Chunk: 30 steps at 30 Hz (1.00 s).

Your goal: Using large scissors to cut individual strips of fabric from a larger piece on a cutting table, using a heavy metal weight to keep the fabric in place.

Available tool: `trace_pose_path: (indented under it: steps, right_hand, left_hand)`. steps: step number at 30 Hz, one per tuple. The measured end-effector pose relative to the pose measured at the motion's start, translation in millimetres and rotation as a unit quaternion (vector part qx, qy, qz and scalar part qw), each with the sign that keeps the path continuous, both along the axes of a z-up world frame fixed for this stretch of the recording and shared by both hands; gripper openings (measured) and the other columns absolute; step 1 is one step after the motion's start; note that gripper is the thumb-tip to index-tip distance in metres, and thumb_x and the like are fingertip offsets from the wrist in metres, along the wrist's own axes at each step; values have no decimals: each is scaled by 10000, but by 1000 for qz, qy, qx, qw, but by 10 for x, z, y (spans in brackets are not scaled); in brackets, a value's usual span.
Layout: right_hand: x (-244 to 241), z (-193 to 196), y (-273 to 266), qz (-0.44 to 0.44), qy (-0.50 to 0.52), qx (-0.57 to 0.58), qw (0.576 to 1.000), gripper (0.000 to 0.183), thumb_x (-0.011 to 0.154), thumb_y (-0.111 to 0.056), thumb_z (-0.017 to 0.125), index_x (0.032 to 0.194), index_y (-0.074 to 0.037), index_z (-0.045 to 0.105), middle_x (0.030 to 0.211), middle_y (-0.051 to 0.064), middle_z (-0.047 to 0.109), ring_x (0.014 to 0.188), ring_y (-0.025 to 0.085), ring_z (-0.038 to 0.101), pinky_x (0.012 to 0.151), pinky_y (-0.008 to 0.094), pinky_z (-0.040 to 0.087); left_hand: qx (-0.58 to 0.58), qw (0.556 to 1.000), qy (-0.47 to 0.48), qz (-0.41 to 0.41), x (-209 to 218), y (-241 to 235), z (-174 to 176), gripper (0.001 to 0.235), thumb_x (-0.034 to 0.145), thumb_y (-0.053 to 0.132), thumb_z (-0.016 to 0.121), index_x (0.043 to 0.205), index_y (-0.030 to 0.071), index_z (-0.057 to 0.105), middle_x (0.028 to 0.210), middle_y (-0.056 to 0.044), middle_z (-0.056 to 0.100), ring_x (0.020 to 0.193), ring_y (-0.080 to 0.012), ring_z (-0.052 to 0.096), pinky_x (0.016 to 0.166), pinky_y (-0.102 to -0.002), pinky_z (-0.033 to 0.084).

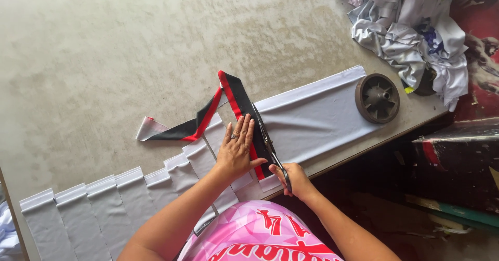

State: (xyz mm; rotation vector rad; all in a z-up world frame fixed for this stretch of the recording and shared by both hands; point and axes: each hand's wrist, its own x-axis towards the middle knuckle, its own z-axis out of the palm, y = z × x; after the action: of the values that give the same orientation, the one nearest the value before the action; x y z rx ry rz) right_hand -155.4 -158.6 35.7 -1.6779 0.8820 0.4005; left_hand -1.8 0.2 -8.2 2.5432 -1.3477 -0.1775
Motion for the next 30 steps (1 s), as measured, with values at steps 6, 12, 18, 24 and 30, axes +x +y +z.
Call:
trace_pose_path:
  steps: [6, 12, 18, 24, 30]
  right_hand:
    - [41, 53, -2, 14, 16, -6, 1000, 650, 957, -494, 696, 511, -50, 534, 345, 132, 503, 251, 186, 520, 257, 219, 420]
    - [103, 26, -76, 5, 21, 45, 999, 670, 947, -591, 669, 603, -24, 571, 425, 131, 529, 351, 201, 608, 305, 303, 547]
    - [133, -14, -56, 1, -4, 4, 1000, 641, 959, -470, 716, 525, -33, 537, 362, 129, 488, 247, 203, 515, 217, 250, 410]
    - [76, 786, -46, 23, 18, -18, 999, 494, 928, -322, 734, 599, 9, 574, 426, 156, 521, 331, 237, 584, 284, 305, 497]
    - [-190, 700, -168, 57, -182, -265, 945, 153, 954, -234, 686, 1046, -129, 750, 953, 90, 826, 937, 270, 780, 814, 400, 599]
  left_hand:
    - [2, 1000, -3, -3, 9, 10, 9, 1306, 797, 919, 458, 1655, 25, 46, 1736, -165, 59, 1604, -287, 34, 1268, -512, -17]
    - [11, 1000, -1, -3, 13, 8, 29, 1323, 782, 921, 481, 1653, 28, 42, 1736, -167, 41, 1603, -288, 18, 1267, -518, -21]
    - [-11, 1000, -16, -7, 4, 11, -13, 1320, 778, 915, 485, 1648, 11, 77, 1733, -184, 66, 1605, -302, 42, 1268, -542, 4]
    - [-48, 998, -46, -9, -270, 206, -13, 1304, 774, 902, 492, 1636, -10, 138, 1725, -204, 124, 1599, -327, 102, 1259, -563, 44]
    - [-117, 977, -30, 177, 73, -15, -118, 961, 894, 661, 621, 1549, -4, 391, 1642, -278, 311, 1548, -410, 265, 1210, -642, 182]
